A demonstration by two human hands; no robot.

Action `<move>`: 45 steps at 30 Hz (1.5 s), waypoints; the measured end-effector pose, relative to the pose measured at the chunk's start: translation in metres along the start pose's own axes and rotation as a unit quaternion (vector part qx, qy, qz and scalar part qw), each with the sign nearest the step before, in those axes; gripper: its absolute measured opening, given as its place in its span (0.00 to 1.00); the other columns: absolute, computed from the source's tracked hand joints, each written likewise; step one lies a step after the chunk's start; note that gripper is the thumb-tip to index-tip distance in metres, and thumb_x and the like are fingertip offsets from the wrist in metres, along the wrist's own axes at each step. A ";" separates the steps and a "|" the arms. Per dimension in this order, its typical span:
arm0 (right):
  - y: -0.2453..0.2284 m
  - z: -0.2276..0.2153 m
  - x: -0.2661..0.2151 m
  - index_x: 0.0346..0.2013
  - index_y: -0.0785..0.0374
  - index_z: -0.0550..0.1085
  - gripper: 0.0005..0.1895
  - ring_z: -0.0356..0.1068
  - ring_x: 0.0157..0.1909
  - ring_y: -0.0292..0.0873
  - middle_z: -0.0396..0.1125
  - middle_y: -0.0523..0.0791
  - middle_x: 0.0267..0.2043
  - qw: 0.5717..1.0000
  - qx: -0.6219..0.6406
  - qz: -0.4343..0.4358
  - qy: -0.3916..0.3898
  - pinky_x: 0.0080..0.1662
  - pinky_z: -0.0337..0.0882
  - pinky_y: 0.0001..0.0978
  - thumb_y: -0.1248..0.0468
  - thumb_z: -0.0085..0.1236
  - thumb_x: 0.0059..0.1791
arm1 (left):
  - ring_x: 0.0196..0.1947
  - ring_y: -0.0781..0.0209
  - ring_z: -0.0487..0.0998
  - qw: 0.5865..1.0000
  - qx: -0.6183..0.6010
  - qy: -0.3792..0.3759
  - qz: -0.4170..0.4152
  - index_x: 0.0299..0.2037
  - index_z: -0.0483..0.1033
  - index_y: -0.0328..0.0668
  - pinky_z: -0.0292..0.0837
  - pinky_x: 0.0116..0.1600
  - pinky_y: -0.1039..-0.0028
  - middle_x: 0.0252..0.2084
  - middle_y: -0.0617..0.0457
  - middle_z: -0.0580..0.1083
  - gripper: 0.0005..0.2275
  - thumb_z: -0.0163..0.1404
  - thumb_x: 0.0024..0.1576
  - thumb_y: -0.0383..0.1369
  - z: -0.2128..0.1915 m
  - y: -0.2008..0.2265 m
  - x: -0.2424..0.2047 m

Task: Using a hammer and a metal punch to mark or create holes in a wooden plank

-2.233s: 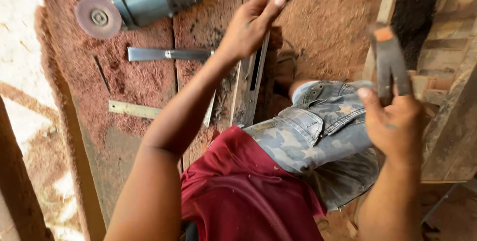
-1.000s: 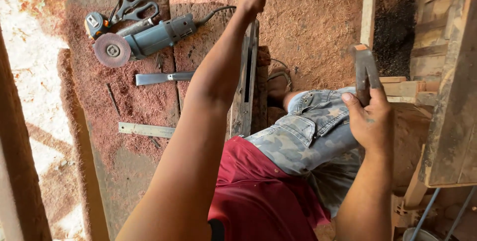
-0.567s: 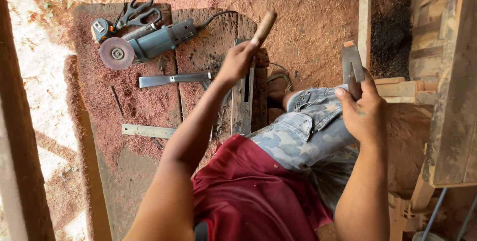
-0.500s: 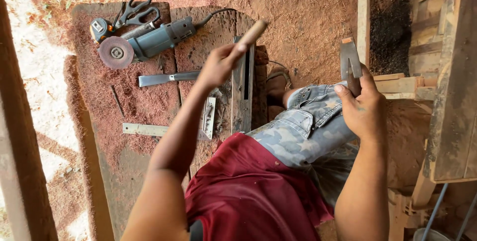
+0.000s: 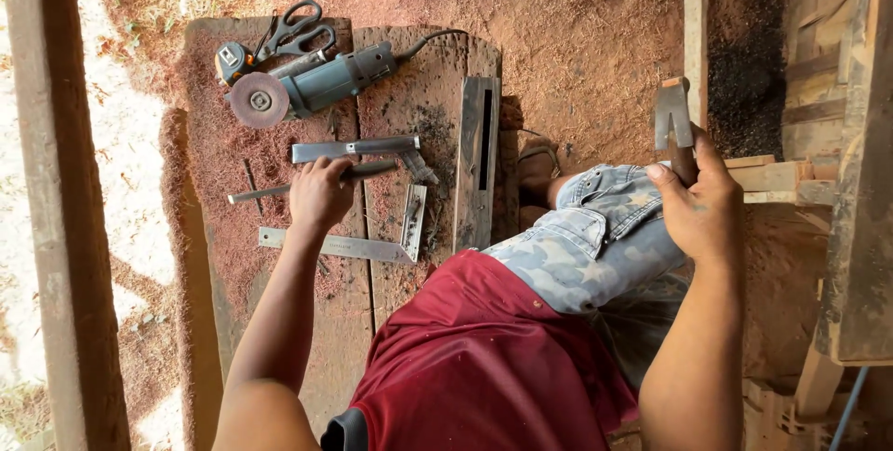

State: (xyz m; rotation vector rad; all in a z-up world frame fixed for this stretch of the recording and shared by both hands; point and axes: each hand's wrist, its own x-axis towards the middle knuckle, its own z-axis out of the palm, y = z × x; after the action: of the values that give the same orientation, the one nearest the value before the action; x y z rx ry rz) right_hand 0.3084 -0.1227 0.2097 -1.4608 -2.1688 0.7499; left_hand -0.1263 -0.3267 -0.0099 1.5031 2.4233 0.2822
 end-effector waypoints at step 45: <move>0.155 -0.022 -0.012 0.62 0.62 0.72 0.25 0.76 0.38 0.60 0.74 0.55 0.44 0.966 -0.182 -0.154 0.106 0.37 0.75 0.53 0.59 0.62 0.51 | 0.48 0.35 0.71 0.981 -0.112 0.160 -0.001 0.71 0.58 0.30 0.73 0.51 0.53 0.50 0.37 0.67 0.52 0.66 0.35 0.49 0.137 0.203 -0.024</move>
State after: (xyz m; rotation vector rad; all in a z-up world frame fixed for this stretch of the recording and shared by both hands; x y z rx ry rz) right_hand 0.4355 -0.0823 0.1270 -1.2483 -2.3667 0.0856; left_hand 0.1003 -0.2555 -0.0734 1.4456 2.5237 0.8263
